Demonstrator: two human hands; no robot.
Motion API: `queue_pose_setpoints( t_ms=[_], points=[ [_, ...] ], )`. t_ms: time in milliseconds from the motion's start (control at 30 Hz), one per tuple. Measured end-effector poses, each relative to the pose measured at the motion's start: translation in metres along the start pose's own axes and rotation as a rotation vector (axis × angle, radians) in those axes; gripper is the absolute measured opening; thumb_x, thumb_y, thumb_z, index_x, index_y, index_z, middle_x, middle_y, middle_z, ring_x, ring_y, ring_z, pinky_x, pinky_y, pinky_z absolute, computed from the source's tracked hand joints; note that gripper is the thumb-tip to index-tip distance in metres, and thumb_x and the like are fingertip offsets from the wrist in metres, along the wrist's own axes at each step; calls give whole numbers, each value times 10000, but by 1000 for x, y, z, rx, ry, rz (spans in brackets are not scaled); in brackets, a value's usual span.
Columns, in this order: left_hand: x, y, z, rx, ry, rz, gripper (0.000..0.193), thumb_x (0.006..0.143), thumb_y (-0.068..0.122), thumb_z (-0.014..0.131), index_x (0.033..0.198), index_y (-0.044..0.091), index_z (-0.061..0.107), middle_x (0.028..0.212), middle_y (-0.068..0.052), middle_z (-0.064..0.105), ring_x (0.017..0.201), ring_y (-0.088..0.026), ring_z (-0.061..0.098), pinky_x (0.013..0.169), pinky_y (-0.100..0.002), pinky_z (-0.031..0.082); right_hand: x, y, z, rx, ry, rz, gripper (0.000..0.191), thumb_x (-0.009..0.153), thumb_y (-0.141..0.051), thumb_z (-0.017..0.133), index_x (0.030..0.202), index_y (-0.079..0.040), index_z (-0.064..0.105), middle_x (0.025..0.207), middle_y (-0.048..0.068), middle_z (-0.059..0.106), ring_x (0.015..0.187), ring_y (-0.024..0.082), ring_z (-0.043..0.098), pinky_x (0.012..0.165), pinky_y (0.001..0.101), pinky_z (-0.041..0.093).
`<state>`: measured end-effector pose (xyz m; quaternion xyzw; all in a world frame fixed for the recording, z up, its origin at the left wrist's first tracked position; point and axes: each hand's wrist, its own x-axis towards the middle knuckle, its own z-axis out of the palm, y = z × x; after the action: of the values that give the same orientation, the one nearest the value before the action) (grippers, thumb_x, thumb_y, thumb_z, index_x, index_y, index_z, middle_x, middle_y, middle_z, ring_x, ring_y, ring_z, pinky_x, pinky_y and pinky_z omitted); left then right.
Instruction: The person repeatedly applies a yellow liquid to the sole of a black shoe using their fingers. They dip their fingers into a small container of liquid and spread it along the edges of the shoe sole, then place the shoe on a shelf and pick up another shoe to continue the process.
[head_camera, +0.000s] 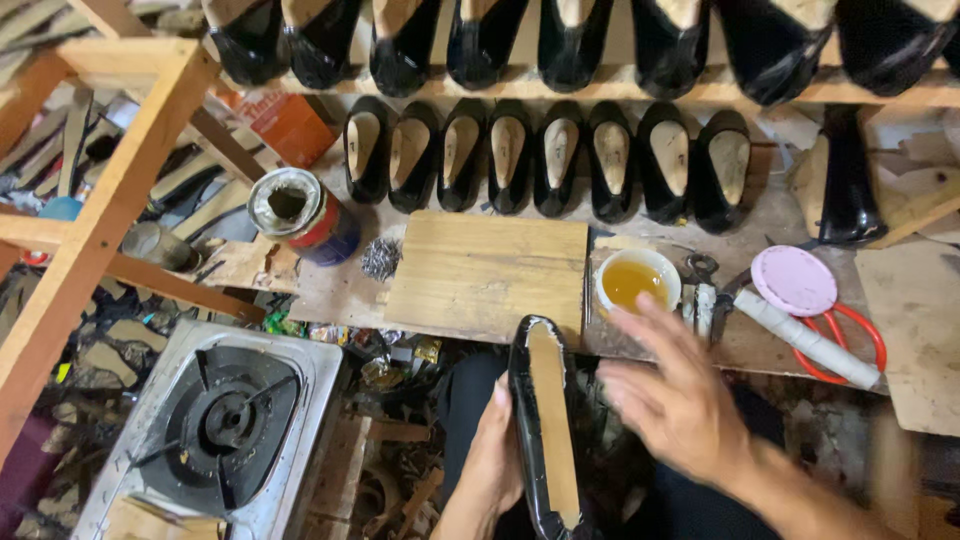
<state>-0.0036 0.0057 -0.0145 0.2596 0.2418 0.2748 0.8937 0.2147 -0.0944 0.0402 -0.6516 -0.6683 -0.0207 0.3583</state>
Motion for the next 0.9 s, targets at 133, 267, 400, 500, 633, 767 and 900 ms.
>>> queue_pose_setpoints(
  t_ms=[133,267,400,500,633,767,900],
  points=[
    [-5,6,-6,81,36,1,657,932,498,558,1465,117,498,1178,-46,680,1008,-145,665,840,-321,582,47,50,5,-215,-58,212,472,817,-471,734,1084,-84,781,1548,149,496,1498,401,358,1219,552,288],
    [-3,4,-5,78,98,73,679,969,513,547,1479,67,507,1164,-98,684,991,-177,654,823,-359,565,65,73,6,-308,-171,161,837,636,-622,811,1218,-23,758,1610,241,361,1471,525,211,1121,750,188],
    [-8,12,-4,115,120,119,716,989,551,453,1498,50,511,1269,-106,686,1121,-180,647,957,-341,511,58,80,7,-297,-185,241,550,747,-562,755,998,-76,814,1646,141,364,1532,446,205,1141,656,185],
    [-9,16,2,117,232,89,705,954,538,402,1523,125,458,1384,-58,658,1222,-168,630,1034,-345,480,43,80,9,-217,-99,279,435,830,-502,700,800,-82,811,1558,75,472,1537,365,289,1234,589,237],
    [1,20,12,229,71,248,730,1011,523,412,1567,51,396,1447,-108,605,1272,-195,595,1068,-349,466,17,50,6,58,-142,286,397,890,-391,669,637,-102,771,1497,3,611,1566,301,368,1300,533,251],
    [13,21,22,234,-27,275,775,1014,547,436,1578,20,373,1453,-133,591,1280,-202,588,1064,-346,478,-28,-11,5,347,-183,39,237,893,-320,674,890,-132,818,1543,120,520,1535,398,321,1219,575,236],
    [21,19,31,212,-123,314,812,1037,549,480,1620,-2,354,1435,-174,573,1242,-215,570,1047,-349,478,-44,-42,29,289,-151,-277,335,983,-296,638,1274,-240,792,1649,181,366,1579,442,261,1260,595,244]
  ],
)
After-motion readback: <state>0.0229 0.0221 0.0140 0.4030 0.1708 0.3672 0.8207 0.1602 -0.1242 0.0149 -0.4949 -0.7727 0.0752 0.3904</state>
